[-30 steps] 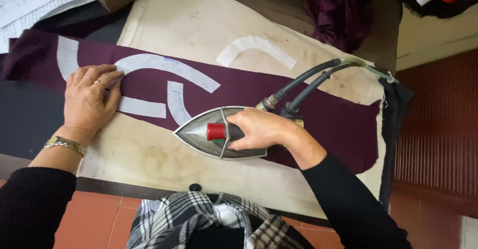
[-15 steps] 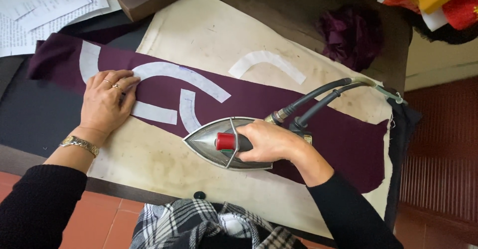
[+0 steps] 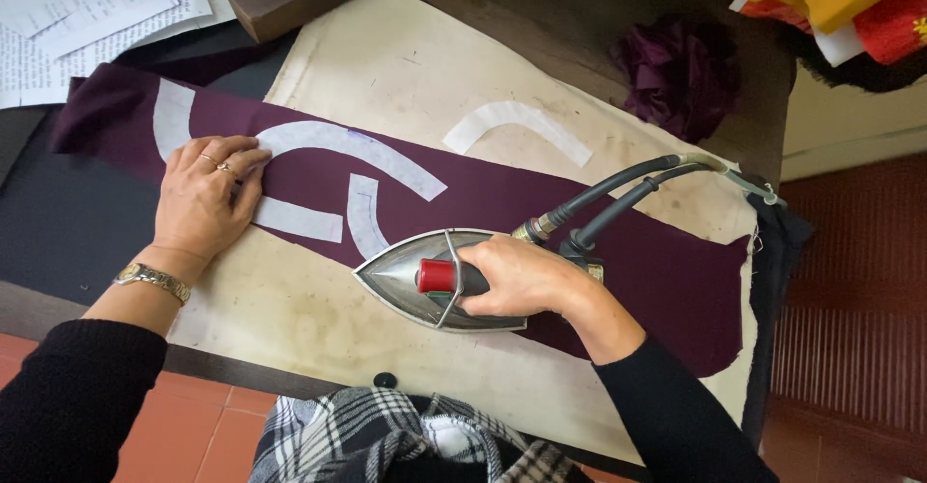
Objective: The person irons a maroon fabric piece on an ironing board, then places white curved paper templates onto the fabric and irons over them to adhere. The person repeats this process with additional template pieces.
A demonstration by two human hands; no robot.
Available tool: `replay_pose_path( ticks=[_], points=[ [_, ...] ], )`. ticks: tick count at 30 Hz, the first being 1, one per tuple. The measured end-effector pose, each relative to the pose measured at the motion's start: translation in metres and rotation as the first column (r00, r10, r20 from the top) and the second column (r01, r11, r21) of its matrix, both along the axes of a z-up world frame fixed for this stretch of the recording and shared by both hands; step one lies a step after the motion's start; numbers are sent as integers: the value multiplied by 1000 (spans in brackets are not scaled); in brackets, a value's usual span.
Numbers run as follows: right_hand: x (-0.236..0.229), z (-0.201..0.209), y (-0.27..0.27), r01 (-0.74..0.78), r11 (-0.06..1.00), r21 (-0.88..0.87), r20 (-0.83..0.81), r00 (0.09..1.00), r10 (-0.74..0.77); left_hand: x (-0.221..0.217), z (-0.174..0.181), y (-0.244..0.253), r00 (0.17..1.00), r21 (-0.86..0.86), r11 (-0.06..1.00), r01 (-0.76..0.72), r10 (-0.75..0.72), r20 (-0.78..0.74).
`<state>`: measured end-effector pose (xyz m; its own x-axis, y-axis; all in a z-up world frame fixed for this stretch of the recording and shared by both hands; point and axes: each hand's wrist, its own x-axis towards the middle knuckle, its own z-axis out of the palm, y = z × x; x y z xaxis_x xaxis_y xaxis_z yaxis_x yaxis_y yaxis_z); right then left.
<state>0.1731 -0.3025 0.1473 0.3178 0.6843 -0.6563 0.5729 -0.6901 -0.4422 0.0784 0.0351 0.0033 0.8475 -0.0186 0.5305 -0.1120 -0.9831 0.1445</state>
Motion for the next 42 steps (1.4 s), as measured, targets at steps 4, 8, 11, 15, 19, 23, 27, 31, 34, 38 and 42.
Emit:
replay_pose_path(
  ticks=[4, 8, 11, 15, 19, 23, 27, 31, 34, 38, 42],
  points=[
    [0, -4, -1, -8, 1000, -21, 12, 1000, 8, 0, 0, 0, 1000, 8, 1000, 3, -3, 12],
    [0, -4, -1, -18, 1000, -14, 26, 999, 19, 0, 1, 0, 1000, -5, 1000, 8, -8, 5],
    [0, -5, -2, -22, 999, -25, 34, 999, 22, 0, 0, 0, 1000, 0, 1000, -1, 1, -3],
    [0, -6, -2, -24, 1000, 15, 25, 999, 23, 0, 0, 0, 1000, -2, 1000, 4, -4, 4],
    [1, -6, -2, -30, 999, 26, 29, 999, 29, 0, 0, 0, 1000, -11, 1000, 2, -2, -5],
    [0, -3, 0, -16, 1000, -14, 23, 1000, 17, 0, 1, 0, 1000, -5, 1000, -3, 3, -6],
    [0, -1, 1, -9, 999, -34, 28, 1000, 9, 0, 0, 0, 1000, -4, 1000, -5, 5, 3],
    [-1, 0, 2, -4, 999, -40, 15, 1000, 5, 0, 0, 0, 1000, -6, 1000, 7, -7, 11],
    [-1, 0, 1, -3, 1000, -31, 18, 1000, 3, 0, 0, 0, 1000, -6, 1000, 2, -2, -3],
    [-1, 1, 2, 0, 999, -55, 19, 1000, 1, 0, -1, 1, 1000, -8, 1000, -4, 4, -10],
    [-1, 1, 2, -1, 999, -35, 28, 1000, 2, 0, 0, 0, 1000, 0, 1000, -5, 5, -1]
  ],
)
